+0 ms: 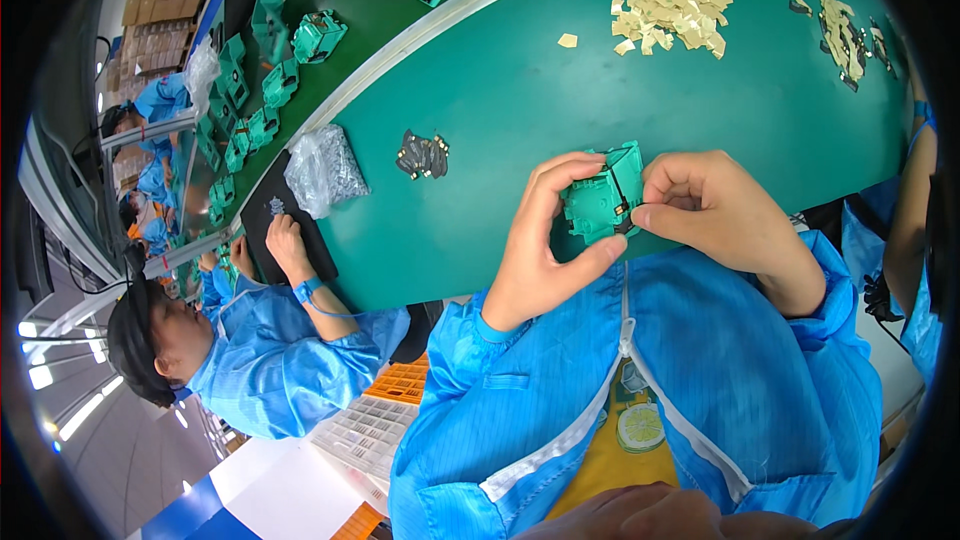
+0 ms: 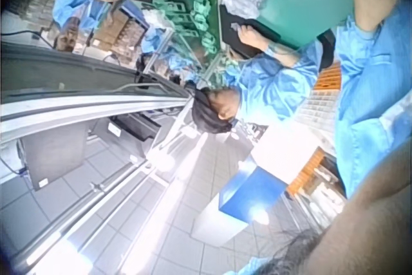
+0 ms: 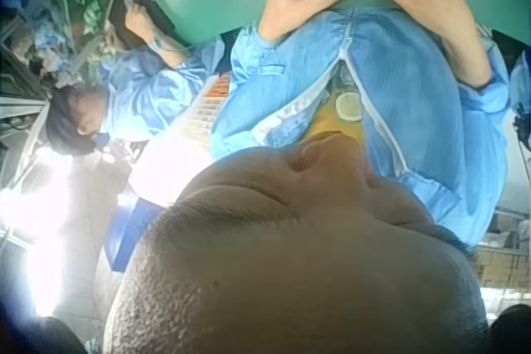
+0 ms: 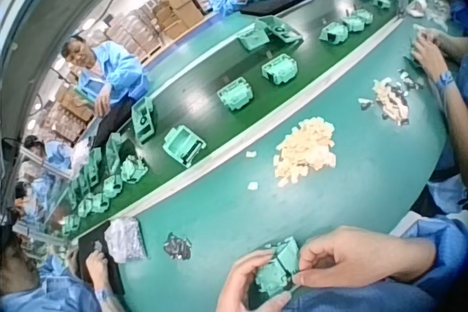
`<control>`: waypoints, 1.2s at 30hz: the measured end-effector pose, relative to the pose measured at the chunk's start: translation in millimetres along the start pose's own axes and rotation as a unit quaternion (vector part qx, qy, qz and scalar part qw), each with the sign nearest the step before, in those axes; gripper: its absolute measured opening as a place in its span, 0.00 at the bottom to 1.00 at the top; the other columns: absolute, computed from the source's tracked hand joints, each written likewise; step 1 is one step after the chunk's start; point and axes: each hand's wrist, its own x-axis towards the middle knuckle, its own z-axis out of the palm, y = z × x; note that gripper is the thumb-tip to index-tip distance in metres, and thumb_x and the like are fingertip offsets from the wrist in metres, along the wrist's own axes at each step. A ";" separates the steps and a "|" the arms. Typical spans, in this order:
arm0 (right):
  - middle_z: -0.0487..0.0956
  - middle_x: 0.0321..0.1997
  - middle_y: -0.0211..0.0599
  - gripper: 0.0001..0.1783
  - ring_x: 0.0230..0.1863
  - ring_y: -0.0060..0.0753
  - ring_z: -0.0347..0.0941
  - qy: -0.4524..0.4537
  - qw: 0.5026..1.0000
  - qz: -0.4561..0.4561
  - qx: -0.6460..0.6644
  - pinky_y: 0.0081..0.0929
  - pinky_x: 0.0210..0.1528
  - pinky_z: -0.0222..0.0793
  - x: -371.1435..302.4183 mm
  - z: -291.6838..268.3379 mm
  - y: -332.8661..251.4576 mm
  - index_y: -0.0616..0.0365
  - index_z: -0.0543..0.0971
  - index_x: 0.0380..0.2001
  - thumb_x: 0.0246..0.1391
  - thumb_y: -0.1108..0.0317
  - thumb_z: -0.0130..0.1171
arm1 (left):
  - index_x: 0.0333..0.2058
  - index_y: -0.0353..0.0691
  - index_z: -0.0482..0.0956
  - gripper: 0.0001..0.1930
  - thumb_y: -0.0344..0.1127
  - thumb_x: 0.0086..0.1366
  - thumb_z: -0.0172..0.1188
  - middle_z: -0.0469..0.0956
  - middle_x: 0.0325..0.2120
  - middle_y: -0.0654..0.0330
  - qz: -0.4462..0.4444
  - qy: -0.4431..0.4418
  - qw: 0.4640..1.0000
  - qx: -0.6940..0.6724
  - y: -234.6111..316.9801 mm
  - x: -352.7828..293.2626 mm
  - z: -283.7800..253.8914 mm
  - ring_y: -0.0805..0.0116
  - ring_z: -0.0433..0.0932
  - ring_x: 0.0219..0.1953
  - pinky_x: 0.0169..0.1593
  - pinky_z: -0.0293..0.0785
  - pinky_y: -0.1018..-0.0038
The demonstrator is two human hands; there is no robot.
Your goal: The person assembles small metal components and plastic fasteners into a green plastic housing by hand.
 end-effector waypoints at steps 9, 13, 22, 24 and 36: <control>0.82 0.25 0.40 0.09 0.27 0.24 0.78 0.025 0.995 -0.060 -0.081 0.25 0.31 0.73 5.0 2.7 -2.2 0.69 0.79 0.28 0.55 0.73 0.66 | 0.56 0.39 0.68 0.31 0.21 0.52 0.68 0.65 0.57 0.54 -0.039 0.014 0.998 -0.054 4.3 5.6 1.6 0.61 0.68 0.61 0.62 0.68 0.65; 0.80 0.25 0.38 0.08 0.26 0.23 0.76 0.018 0.990 -0.065 -0.121 0.25 0.29 0.70 5.0 0.0 -6.4 0.67 0.78 0.27 0.53 0.73 0.66 | 0.56 0.40 0.68 0.32 0.20 0.52 0.66 0.64 0.57 0.54 -0.036 0.014 0.998 -0.048 3.5 8.3 3.2 0.61 0.68 0.60 0.60 0.69 0.65; 0.81 0.24 0.48 0.10 0.24 0.37 0.79 0.022 0.982 -0.096 -0.159 0.33 0.27 0.71 3.7 3.5 -9.3 0.69 0.77 0.25 0.52 0.73 0.65 | 0.54 0.41 0.65 0.31 0.19 0.48 0.61 0.62 0.59 0.54 -0.067 0.015 0.996 -0.052 6.5 7.0 6.1 0.61 0.65 0.61 0.61 0.68 0.59; 0.81 0.24 0.48 0.09 0.24 0.38 0.79 0.023 0.981 -0.106 -0.163 0.33 0.27 0.71 4.3 5.0 -7.3 0.69 0.77 0.25 0.52 0.73 0.65 | 0.52 0.42 0.65 0.31 0.18 0.48 0.63 0.62 0.56 0.54 -0.064 0.018 0.996 -0.051 4.7 6.2 5.7 0.60 0.66 0.61 0.57 0.71 0.64; 0.79 0.21 0.45 0.09 0.22 0.34 0.76 -0.023 0.975 -0.094 -0.200 0.32 0.26 0.68 13.1 -3.5 -8.2 0.67 0.79 0.24 0.51 0.71 0.65 | 0.52 0.43 0.65 0.32 0.18 0.48 0.65 0.61 0.56 0.54 -0.065 0.007 0.997 -0.045 0.1 6.0 0.8 0.59 0.65 0.62 0.59 0.70 0.62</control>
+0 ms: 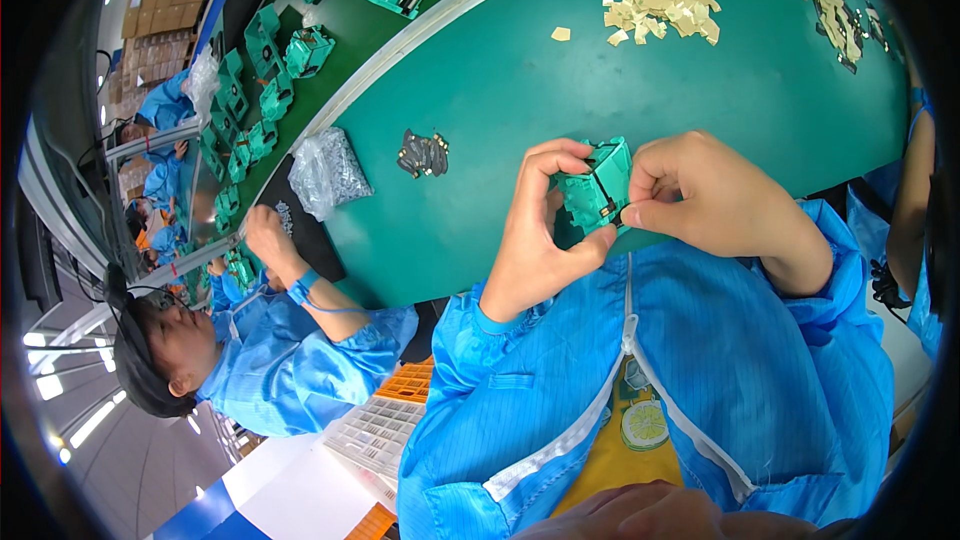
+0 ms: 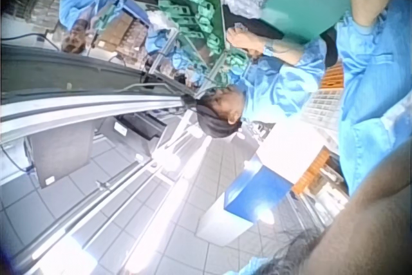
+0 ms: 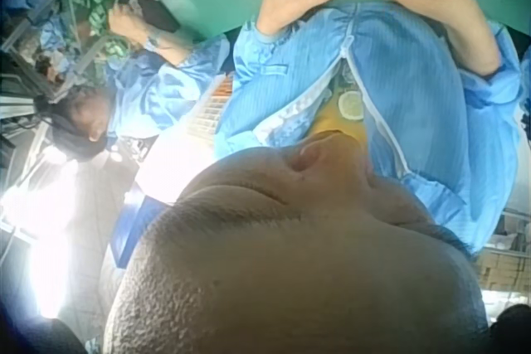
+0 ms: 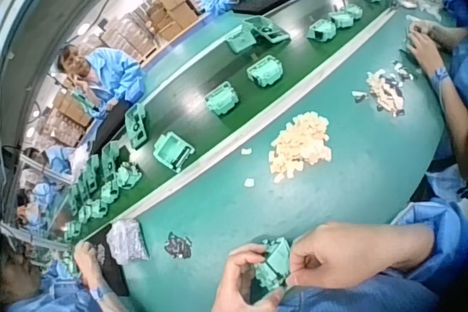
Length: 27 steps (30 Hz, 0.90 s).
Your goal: The person assembles small metal components and plastic fasteners into a green plastic housing by hand.
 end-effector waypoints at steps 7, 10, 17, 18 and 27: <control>0.79 0.31 0.46 0.08 0.31 0.42 0.78 0.066 0.994 -0.061 -0.061 0.37 0.32 0.71 -11.1 -0.1 -8.9 0.66 0.77 0.26 0.51 0.72 0.64 | 0.53 0.41 0.66 0.31 0.19 0.52 0.67 0.61 0.57 0.55 -0.001 0.002 0.998 -0.067 4.7 3.3 3.4 0.61 0.64 0.63 0.61 0.70 0.60; 0.77 0.40 0.49 0.07 0.37 0.50 0.77 0.139 0.963 -0.169 -0.161 0.40 0.38 0.72 -17.4 5.6 -10.8 0.65 0.75 0.27 0.51 0.73 0.63 | 0.53 0.40 0.66 0.31 0.19 0.52 0.68 0.60 0.58 0.55 0.014 0.022 0.997 -0.069 5.3 1.5 6.8 0.61 0.64 0.63 0.62 0.71 0.60; 0.76 0.45 0.53 0.08 0.39 0.57 0.76 0.146 0.977 -0.117 -0.103 0.42 0.42 0.71 -22.5 8.1 -15.1 0.65 0.74 0.27 0.51 0.74 0.63 | 0.54 0.40 0.66 0.31 0.19 0.51 0.69 0.60 0.59 0.55 0.024 0.037 0.998 -0.054 2.7 6.9 11.6 0.61 0.65 0.63 0.63 0.69 0.60; 0.76 0.45 0.53 0.08 0.39 0.57 0.76 0.147 0.977 -0.116 -0.103 0.42 0.42 0.71 -22.5 6.1 -14.4 0.65 0.74 0.27 0.51 0.74 0.63 | 0.54 0.41 0.67 0.32 0.19 0.51 0.69 0.60 0.59 0.56 0.014 0.042 0.997 -0.061 3.4 7.4 12.8 0.61 0.64 0.63 0.64 0.67 0.58; 0.79 0.27 0.51 0.09 0.31 0.53 0.77 0.084 0.994 -0.021 -0.073 0.43 0.33 0.70 -13.3 -4.4 -10.6 0.68 0.78 0.23 0.47 0.70 0.63 | 0.54 0.41 0.67 0.32 0.20 0.49 0.66 0.60 0.60 0.55 0.004 0.035 0.999 -0.021 8.1 7.7 12.8 0.61 0.64 0.63 0.62 0.67 0.58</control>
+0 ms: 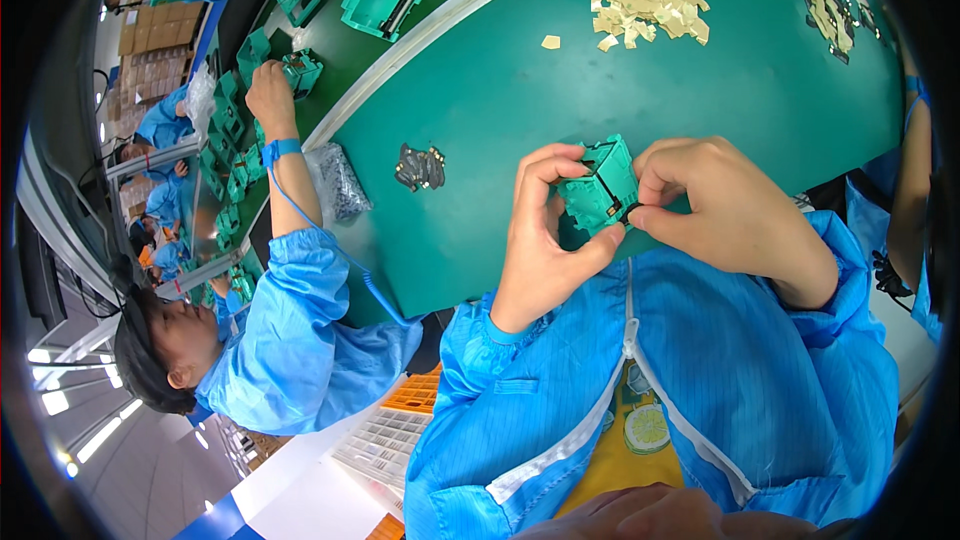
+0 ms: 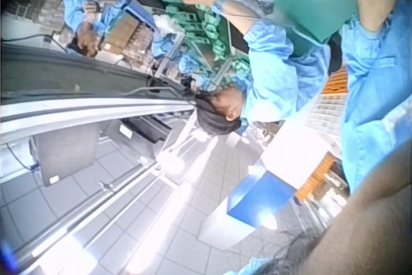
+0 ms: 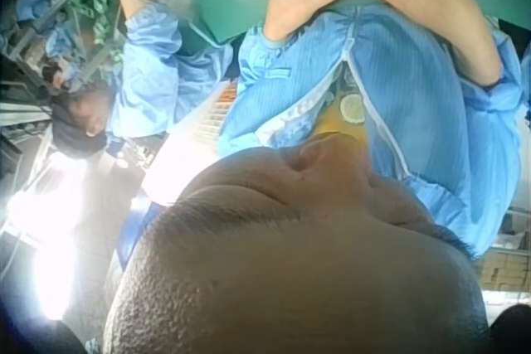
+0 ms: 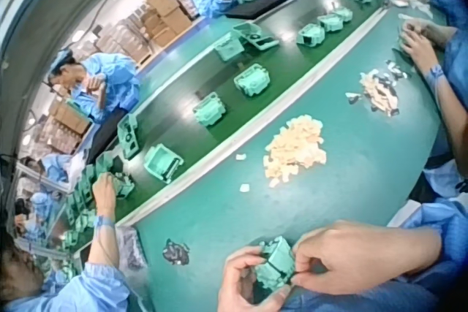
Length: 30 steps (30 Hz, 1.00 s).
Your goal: The person assembles small metal components and plastic fasteners into a green plastic housing by hand.
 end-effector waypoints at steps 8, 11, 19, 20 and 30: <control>0.79 0.24 0.52 0.09 0.26 0.53 0.77 -0.003 1.000 0.010 0.000 0.44 0.30 0.70 3.7 0.8 0.4 0.69 0.79 0.22 0.45 0.71 0.63 | 0.53 0.42 0.66 0.31 0.19 0.48 0.63 0.59 0.60 0.55 -0.011 0.011 1.000 0.003 -1.1 1.1 3.1 0.61 0.63 0.63 0.62 0.67 0.58; 0.79 0.24 0.53 0.08 0.26 0.53 0.77 -0.007 1.000 0.009 -0.008 0.43 0.29 0.70 4.3 0.7 1.5 0.69 0.79 0.22 0.45 0.72 0.63 | 0.52 0.42 0.66 0.31 0.19 0.47 0.62 0.59 0.60 0.55 -0.012 0.011 1.000 0.008 -1.4 1.7 4.6 0.61 0.63 0.62 0.62 0.67 0.58; 0.79 0.23 0.54 0.08 0.26 0.53 0.77 0.003 1.000 -0.003 -0.007 0.43 0.29 0.70 3.6 3.5 2.4 0.70 0.79 0.21 0.45 0.73 0.62 | 0.52 0.42 0.66 0.31 0.19 0.46 0.60 0.59 0.60 0.55 -0.007 0.011 1.000 0.020 -3.0 2.1 6.2 0.60 0.63 0.62 0.62 0.67 0.57; 0.79 0.23 0.54 0.08 0.26 0.53 0.77 0.004 1.000 -0.005 -0.007 0.43 0.29 0.70 3.5 3.4 2.1 0.70 0.79 0.21 0.45 0.73 0.62 | 0.52 0.42 0.65 0.31 0.19 0.46 0.60 0.59 0.60 0.55 -0.006 0.011 1.000 0.017 -3.3 2.0 6.3 0.60 0.63 0.62 0.61 0.67 0.57; 0.76 0.22 0.44 0.09 0.25 0.38 0.77 -0.003 0.999 -0.029 -0.018 0.33 0.27 0.69 6.6 4.7 1.2 0.67 0.77 0.21 0.44 0.76 0.68 | 0.50 0.41 0.62 0.31 0.17 0.48 0.63 0.58 0.58 0.54 0.008 0.003 1.000 0.017 1.6 -1.8 0.7 0.60 0.65 0.61 0.59 0.71 0.62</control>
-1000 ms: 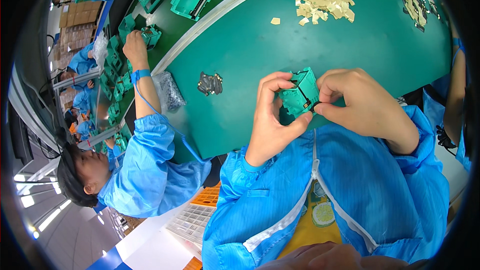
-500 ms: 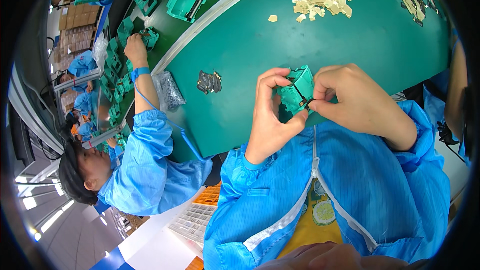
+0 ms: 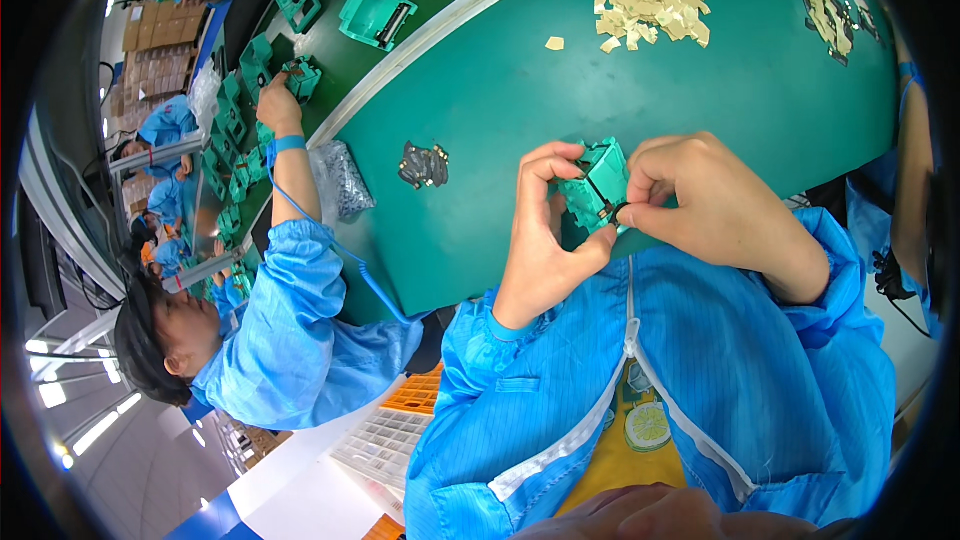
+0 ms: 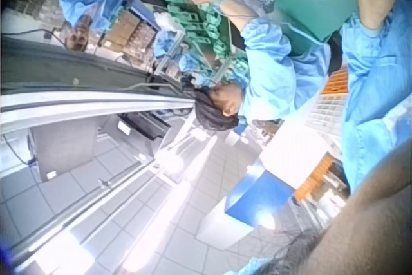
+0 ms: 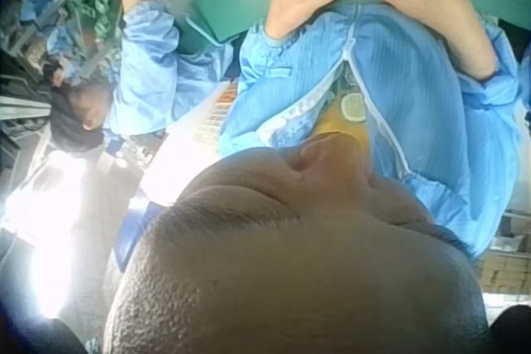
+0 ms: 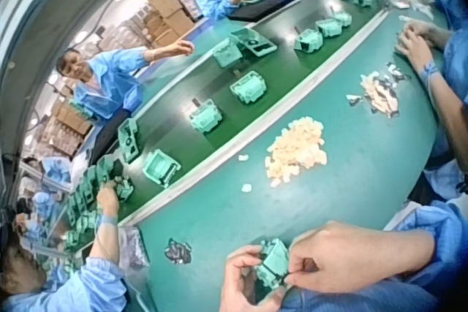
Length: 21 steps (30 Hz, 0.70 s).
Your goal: The person assembles small metal components and plastic fasteners into a green plastic housing by hand.
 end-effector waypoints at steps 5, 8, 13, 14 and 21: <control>0.77 0.23 0.41 0.13 0.27 0.25 0.78 -0.006 0.983 0.089 0.159 0.26 0.28 0.70 -0.3 9.8 -3.5 0.63 0.71 0.31 0.50 0.76 0.68 | 0.50 0.41 0.63 0.30 0.17 0.48 0.63 0.59 0.58 0.55 -0.007 0.003 1.000 -0.028 0.2 -10.6 -11.8 0.61 0.63 0.62 0.60 0.71 0.61; 0.78 0.29 0.35 0.19 0.31 0.18 0.77 -0.007 0.947 0.107 0.303 0.18 0.31 0.70 3.5 15.3 1.8 0.57 0.65 0.36 0.52 0.78 0.68 | 0.50 0.42 0.64 0.30 0.18 0.48 0.65 0.59 0.58 0.55 -0.028 0.012 0.999 -0.044 4.8 -14.1 -16.4 0.61 0.63 0.63 0.60 0.70 0.61; 0.80 0.36 0.32 0.18 0.37 0.18 0.78 -0.030 0.914 0.071 0.399 0.16 0.37 0.71 12.6 29.0 6.0 0.57 0.66 0.39 0.54 0.81 0.66 | 0.58 0.43 0.63 0.36 0.19 0.50 0.64 0.60 0.60 0.56 -0.032 0.038 0.996 -0.073 15.7 -20.0 -21.4 0.61 0.59 0.65 0.63 0.65 0.61; 0.80 0.37 0.33 0.18 0.38 0.18 0.78 -0.031 0.902 0.073 0.425 0.16 0.38 0.71 14.4 32.0 6.6 0.56 0.66 0.40 0.54 0.81 0.65 | 0.62 0.43 0.60 0.39 0.19 0.51 0.65 0.61 0.60 0.55 -0.036 0.050 0.996 -0.066 18.2 -23.4 -22.3 0.61 0.59 0.65 0.63 0.66 0.61; 0.81 0.40 0.34 0.16 0.39 0.21 0.79 -0.040 0.844 0.060 0.532 0.19 0.41 0.73 20.1 50.5 22.6 0.55 0.68 0.42 0.56 0.79 0.64 | 0.69 0.42 0.51 0.51 0.20 0.51 0.73 0.63 0.59 0.52 -0.023 0.065 0.996 -0.056 14.3 -30.7 -26.2 0.60 0.64 0.64 0.62 0.69 0.59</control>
